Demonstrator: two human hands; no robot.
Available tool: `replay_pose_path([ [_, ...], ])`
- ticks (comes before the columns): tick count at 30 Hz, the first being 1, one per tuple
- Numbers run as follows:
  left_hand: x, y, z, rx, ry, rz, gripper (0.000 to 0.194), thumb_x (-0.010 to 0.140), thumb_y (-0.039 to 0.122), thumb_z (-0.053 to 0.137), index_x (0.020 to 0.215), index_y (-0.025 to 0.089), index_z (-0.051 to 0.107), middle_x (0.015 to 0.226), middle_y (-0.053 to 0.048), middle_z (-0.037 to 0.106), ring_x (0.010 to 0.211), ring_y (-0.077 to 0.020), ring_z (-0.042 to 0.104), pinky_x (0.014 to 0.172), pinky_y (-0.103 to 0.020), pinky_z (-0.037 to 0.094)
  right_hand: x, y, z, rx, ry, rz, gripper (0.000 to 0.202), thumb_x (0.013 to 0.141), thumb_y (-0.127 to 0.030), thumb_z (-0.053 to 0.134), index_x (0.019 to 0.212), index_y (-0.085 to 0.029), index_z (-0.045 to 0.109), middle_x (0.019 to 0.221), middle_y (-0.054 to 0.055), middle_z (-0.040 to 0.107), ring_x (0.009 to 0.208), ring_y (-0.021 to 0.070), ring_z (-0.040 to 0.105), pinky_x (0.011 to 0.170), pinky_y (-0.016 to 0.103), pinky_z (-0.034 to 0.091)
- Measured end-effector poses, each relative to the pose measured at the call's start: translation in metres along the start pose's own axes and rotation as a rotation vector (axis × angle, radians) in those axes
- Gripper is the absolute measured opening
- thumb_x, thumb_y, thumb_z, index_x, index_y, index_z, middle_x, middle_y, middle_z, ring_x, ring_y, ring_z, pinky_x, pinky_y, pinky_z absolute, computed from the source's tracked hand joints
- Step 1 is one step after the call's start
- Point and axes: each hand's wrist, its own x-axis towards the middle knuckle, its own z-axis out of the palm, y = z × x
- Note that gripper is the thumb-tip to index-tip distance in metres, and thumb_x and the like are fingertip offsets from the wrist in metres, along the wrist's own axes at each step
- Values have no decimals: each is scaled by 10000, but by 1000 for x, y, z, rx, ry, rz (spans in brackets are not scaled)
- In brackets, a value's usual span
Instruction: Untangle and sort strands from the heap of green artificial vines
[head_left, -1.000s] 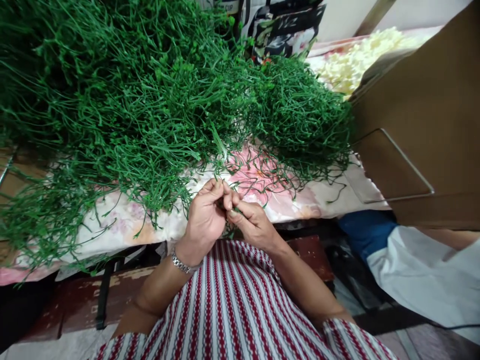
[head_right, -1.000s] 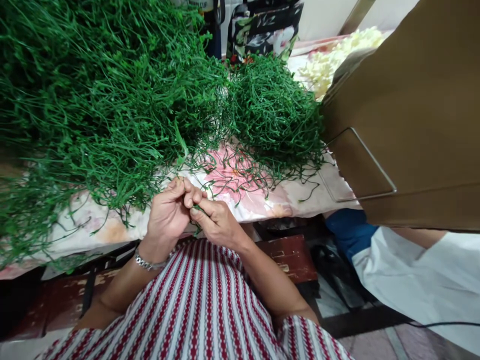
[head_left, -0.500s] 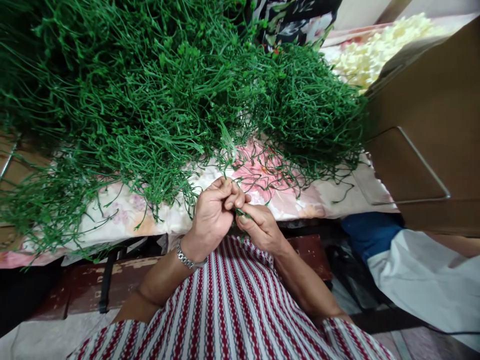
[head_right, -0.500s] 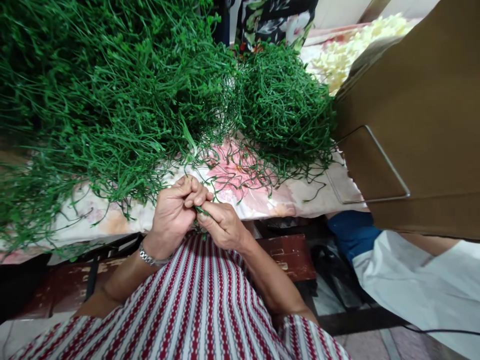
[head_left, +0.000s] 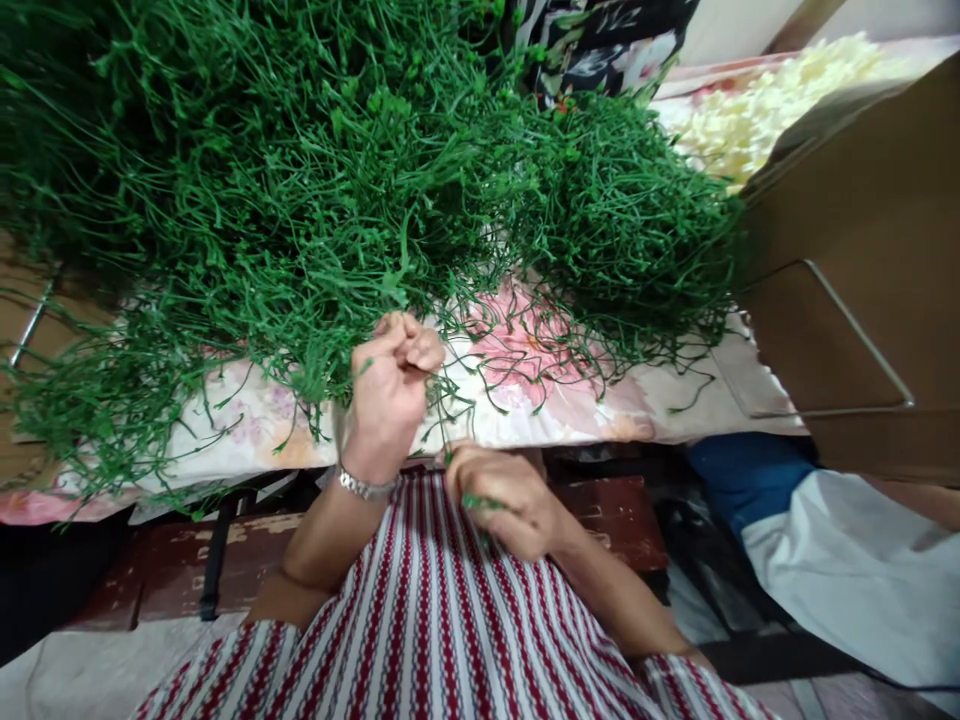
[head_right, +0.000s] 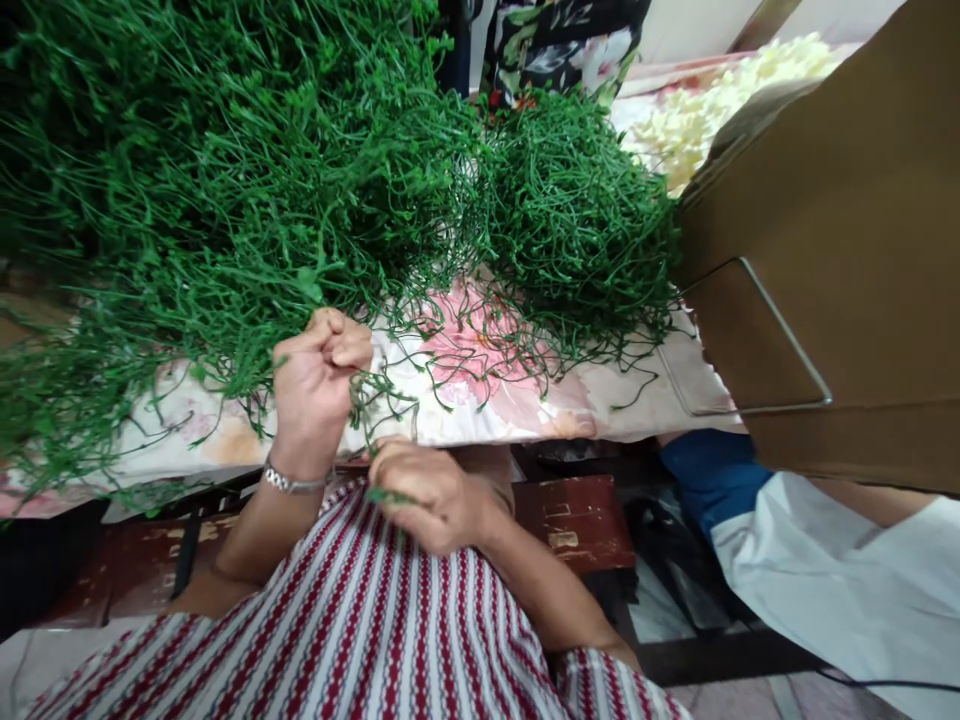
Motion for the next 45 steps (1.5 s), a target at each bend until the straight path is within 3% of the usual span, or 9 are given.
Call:
replay_pose_path([
  [6,-4,-3,2,156,-170,45,287,874,203,473,593,154,451,497,45,299,528,-88,451,627,-245,482,-3,-18,-39,-247,74,245,207,914,-258,398,791,-169,539,805,67,580,780,160,553,723,321,451],
  [13,-8,-3,-2,204,-298,-7,276,818,294,539,586,169,458,458,46,250,456,-90,386,498,-236,424,-13,-16,-47,-162,442,432,151,905,-299,447,852,-180,525,589,-39,429,482,77,386,462,205,323],
  [19,-13,-7,12,259,-316,-4,359,773,403,557,533,185,402,433,41,209,406,-92,329,405,-232,370,-5,-15,-24,-343,256,429,226,840,-331,550,994,-165,560,736,7,546,618,103,479,560,217,388],
  [23,-10,-5,18,269,-343,50,328,746,399,584,540,188,441,435,38,281,444,-104,406,494,-275,452,2,-15,-21,-566,215,308,121,833,-281,556,810,-163,544,627,-24,493,558,91,447,545,208,365],
  [26,-8,-2,10,358,-327,113,168,697,336,651,753,184,607,704,-27,586,780,-167,590,784,-332,493,7,-21,-33,-807,228,233,124,846,-237,533,749,-158,531,627,-7,506,578,106,476,566,221,365],
  [30,-24,3,-13,714,-234,129,287,759,267,613,1039,204,603,1052,-63,615,976,-176,568,871,-290,436,13,-34,-56,-1166,96,119,127,876,-228,485,795,-149,542,689,39,571,646,137,516,591,243,360],
  [33,-46,7,-21,1257,-376,318,92,801,164,551,803,179,642,799,-41,616,797,-159,562,755,-268,426,19,-40,-64,-1358,-10,111,147,882,-250,484,792,-153,549,683,35,567,620,131,499,556,245,327],
  [38,-43,12,-4,1564,-564,806,408,759,36,517,1128,202,570,1129,-94,591,1086,-235,498,964,-371,340,28,-38,-59,-1380,-141,117,127,872,-209,483,814,-145,576,731,47,588,630,134,523,553,253,350],
  [45,-12,6,-8,1464,-540,430,154,768,102,532,803,192,653,735,-20,604,713,-153,544,686,-261,389,26,-36,-61,-975,-2,83,289,854,-268,545,1127,-175,544,1025,74,660,861,167,627,731,276,488],
])
